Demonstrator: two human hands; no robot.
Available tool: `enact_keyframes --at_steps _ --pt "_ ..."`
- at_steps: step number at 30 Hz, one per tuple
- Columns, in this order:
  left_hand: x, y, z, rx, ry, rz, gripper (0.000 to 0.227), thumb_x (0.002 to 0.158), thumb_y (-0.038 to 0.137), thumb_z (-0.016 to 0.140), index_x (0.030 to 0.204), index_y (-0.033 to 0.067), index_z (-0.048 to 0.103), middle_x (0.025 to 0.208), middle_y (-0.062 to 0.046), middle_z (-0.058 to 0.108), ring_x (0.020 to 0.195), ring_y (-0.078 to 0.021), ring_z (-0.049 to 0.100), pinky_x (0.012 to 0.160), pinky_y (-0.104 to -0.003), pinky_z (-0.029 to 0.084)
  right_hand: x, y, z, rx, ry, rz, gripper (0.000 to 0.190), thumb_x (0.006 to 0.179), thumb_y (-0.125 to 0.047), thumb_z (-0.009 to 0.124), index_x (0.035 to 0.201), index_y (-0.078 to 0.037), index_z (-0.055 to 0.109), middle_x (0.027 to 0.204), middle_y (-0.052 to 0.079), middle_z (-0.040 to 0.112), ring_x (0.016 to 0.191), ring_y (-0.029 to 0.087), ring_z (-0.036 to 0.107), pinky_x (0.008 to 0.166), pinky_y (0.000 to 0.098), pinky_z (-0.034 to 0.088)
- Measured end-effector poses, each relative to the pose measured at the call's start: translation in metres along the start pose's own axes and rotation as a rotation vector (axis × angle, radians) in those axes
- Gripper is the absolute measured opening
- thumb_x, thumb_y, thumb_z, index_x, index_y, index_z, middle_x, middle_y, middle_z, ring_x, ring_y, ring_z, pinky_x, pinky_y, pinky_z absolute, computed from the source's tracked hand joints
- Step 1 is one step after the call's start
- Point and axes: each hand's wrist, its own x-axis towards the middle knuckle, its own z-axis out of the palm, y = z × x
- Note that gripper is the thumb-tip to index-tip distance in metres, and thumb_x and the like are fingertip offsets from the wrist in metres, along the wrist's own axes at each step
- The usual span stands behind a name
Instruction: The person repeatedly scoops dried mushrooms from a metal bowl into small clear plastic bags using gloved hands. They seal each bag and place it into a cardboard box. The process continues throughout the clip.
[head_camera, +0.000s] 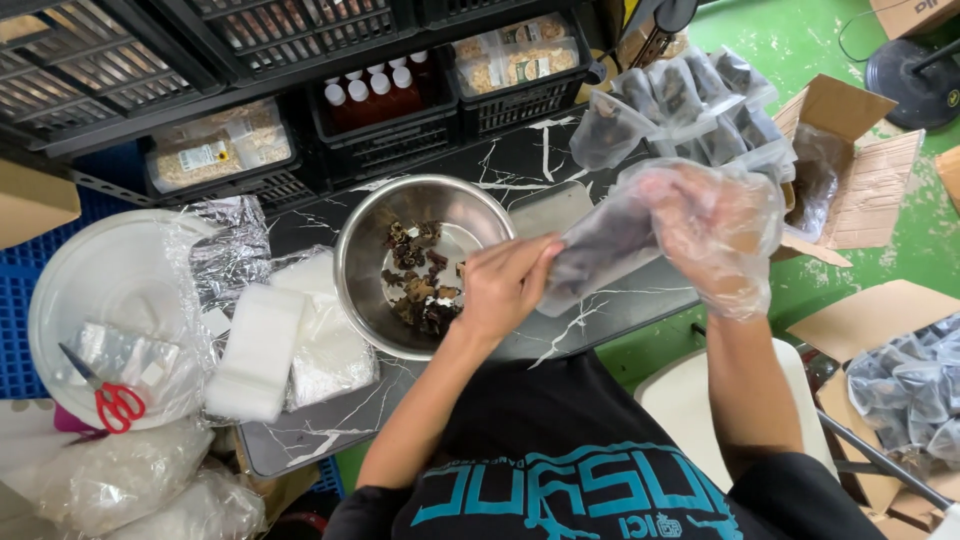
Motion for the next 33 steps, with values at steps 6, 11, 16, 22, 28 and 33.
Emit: enact_keyframes --at_steps 6,11,16,22,28,33 --pt "0.033 0.001 -0.028 -0.403 -0.371 -0.641 0.037 0.092 0.031 0.074 0.114 0.0017 0.071 0.099 -0.025 0.075 0.097 -0.0433 0.073 0.085 -0.050 0.059 0.016 0.002 0.011 -0.647 0.037 -0.017 0.015 0.112 -0.014 0.055 0.106 -0.001 0.052 0.088 0.011 0.049 0.078 0.023 0.051 0.073 0.0322 0.049" --pt "0.053 0.001 -0.005 -0.619 -0.626 -0.583 0.047 0.076 0.034 0.087 0.111 0.0069 0.072 0.101 -0.014 0.078 0.103 -0.0305 0.073 0.094 -0.046 0.055 0.029 0.015 0.021 -1.434 0.064 -0.053 0.025 0.110 -0.016 0.056 0.088 -0.005 0.050 0.068 0.007 0.042 0.059 0.023 0.046 0.060 0.0299 0.042" --pt "0.049 0.009 0.015 -0.648 -0.549 -0.667 0.042 0.071 0.031 0.091 0.097 0.0015 0.075 0.087 -0.016 0.077 0.086 -0.0248 0.072 0.080 -0.040 0.057 0.034 0.018 0.038 -2.037 0.109 -0.095 0.037 0.109 -0.018 0.057 0.075 -0.009 0.048 0.053 0.005 0.036 0.044 0.024 0.042 0.050 0.0283 0.037" --pt "0.011 -0.020 0.044 -0.675 -0.515 -0.746 0.047 0.077 0.034 0.089 0.115 0.0110 0.073 0.105 -0.011 0.076 0.106 -0.0233 0.066 0.094 -0.042 0.051 0.022 -0.005 0.029 -2.736 0.248 -0.062 0.045 0.111 -0.025 0.058 0.069 -0.012 0.050 0.046 0.005 0.038 0.042 0.027 0.045 0.046 0.0317 0.036" --pt "-0.029 -0.054 0.004 -0.545 -0.407 -0.708 0.064 0.092 0.025 0.079 0.149 0.0160 0.051 0.131 -0.014 0.068 0.123 -0.0382 0.063 0.104 -0.051 0.050 -0.043 -0.127 -0.027 -3.165 0.846 0.109 0.038 0.119 -0.044 0.061 0.104 -0.011 0.071 0.081 0.018 0.070 0.090 0.041 0.072 0.071 0.0525 0.056" --pt "-0.040 -0.044 -0.069 -0.442 -0.317 -0.768 0.046 0.097 0.023 0.066 0.139 0.0089 0.053 0.124 -0.013 0.070 0.116 -0.0242 0.069 0.104 -0.036 0.057 -0.019 -0.146 -0.090 -3.159 0.956 0.244 0.049 0.125 -0.047 0.043 0.100 -0.011 0.067 0.073 0.006 0.063 0.057 0.023 0.063 0.049 0.0311 0.055"
